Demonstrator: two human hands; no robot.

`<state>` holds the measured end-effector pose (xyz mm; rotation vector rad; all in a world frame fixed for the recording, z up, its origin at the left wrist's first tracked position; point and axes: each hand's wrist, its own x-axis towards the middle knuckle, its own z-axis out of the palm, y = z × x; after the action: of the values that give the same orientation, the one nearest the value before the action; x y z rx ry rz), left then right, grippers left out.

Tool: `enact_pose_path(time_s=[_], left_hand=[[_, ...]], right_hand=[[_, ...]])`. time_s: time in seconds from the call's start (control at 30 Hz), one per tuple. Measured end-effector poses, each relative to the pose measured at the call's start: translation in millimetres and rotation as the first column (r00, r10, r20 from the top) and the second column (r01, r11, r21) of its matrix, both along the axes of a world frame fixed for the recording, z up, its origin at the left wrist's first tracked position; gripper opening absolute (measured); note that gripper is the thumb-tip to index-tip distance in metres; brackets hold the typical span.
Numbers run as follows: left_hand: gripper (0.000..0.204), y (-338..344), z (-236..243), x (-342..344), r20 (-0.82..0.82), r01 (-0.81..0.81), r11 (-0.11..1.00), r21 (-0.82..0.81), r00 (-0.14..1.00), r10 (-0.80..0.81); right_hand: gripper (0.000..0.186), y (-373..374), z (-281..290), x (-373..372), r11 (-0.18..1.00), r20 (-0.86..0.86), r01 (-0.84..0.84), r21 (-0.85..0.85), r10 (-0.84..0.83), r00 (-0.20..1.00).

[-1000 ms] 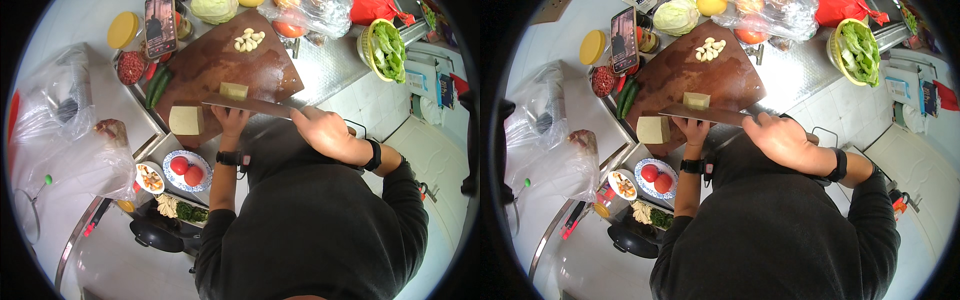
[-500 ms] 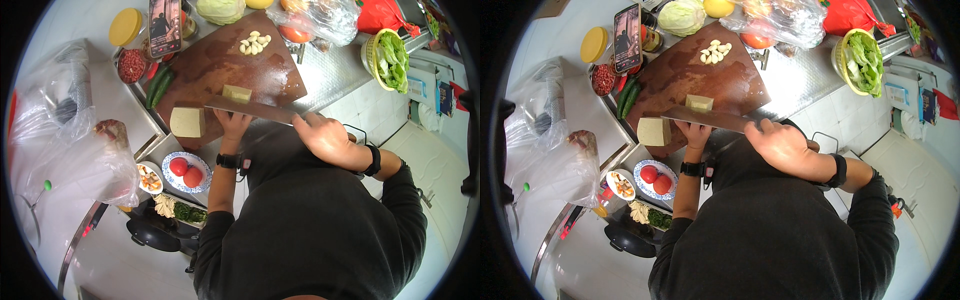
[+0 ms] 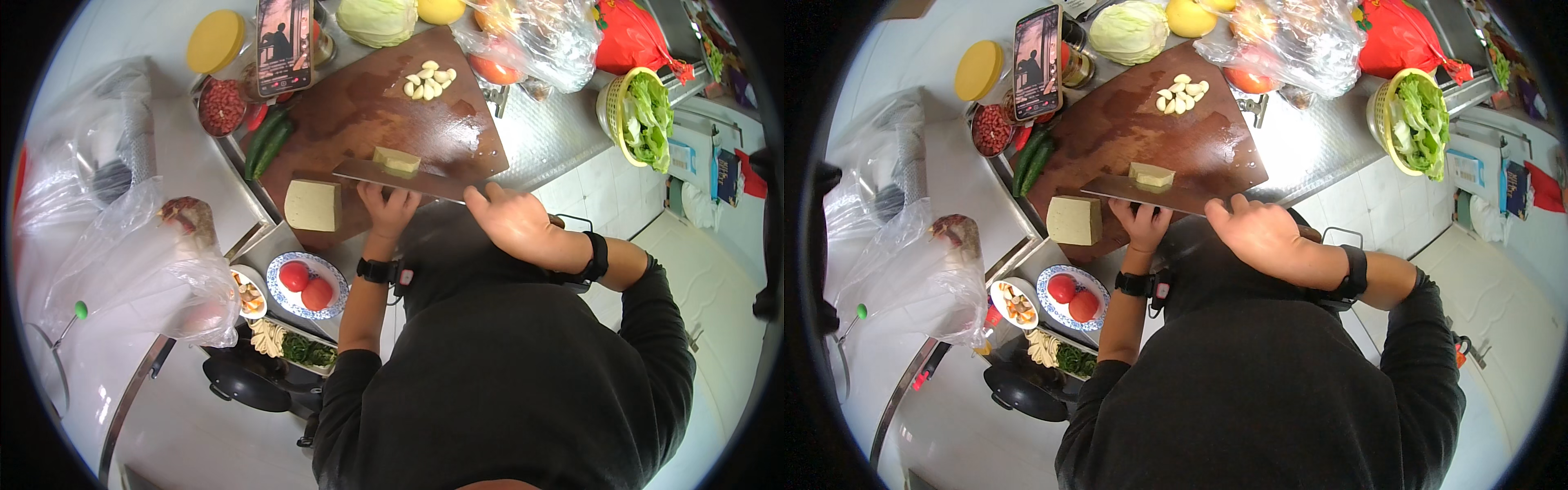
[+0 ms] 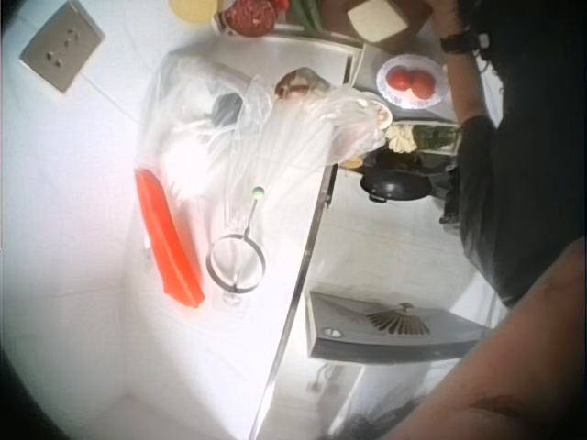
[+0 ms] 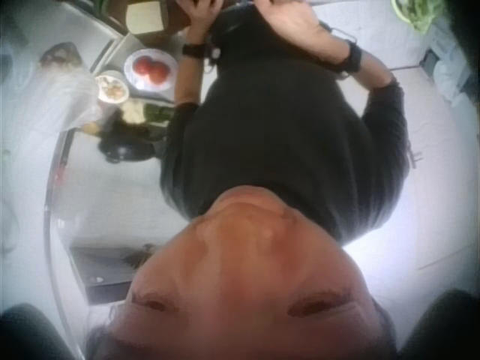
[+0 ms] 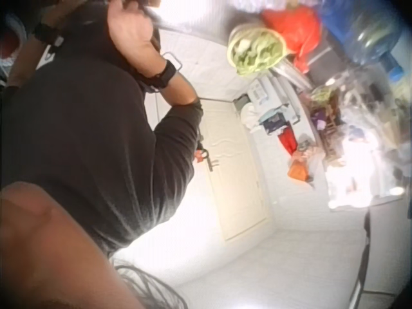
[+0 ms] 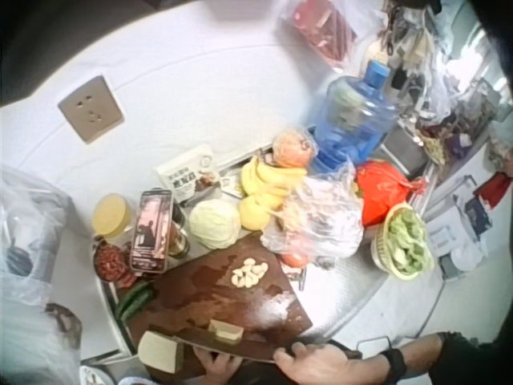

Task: The person chops mushrooms and tofu on a cutting board, then slices tomatoes. The chopped pieces are placed into bowls on the counter.

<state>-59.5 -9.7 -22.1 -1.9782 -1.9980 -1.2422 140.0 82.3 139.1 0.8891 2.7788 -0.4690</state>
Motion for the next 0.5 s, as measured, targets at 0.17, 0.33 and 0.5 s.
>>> enact_pose_path(time_s=[0.17, 0.33, 0.5], left_hand=[[0.024, -1, 1, 1, 0.034, 0.011, 1.000, 0.007, 0.999, -0.011], [0.027, 1, 11, 1, 0.064, 0.009, 1.000, -0.011, 0.998, -0.008], [0.028, 18, 66, -8, 0.098, 0.044, 0.987, 0.153, 0.993, -0.060]], right_hand=[[0.018, -1, -22, -6, 1.000, -0.008, 0.020, -0.019, -0.020, 1.000], [0.017, 5, -47, -14, 0.998, 0.027, 0.024, -0.059, -0.022, 0.999], [0.017, 3, -50, -12, 0.995, -0.034, 0.042, -0.092, -0.046, 0.998]])
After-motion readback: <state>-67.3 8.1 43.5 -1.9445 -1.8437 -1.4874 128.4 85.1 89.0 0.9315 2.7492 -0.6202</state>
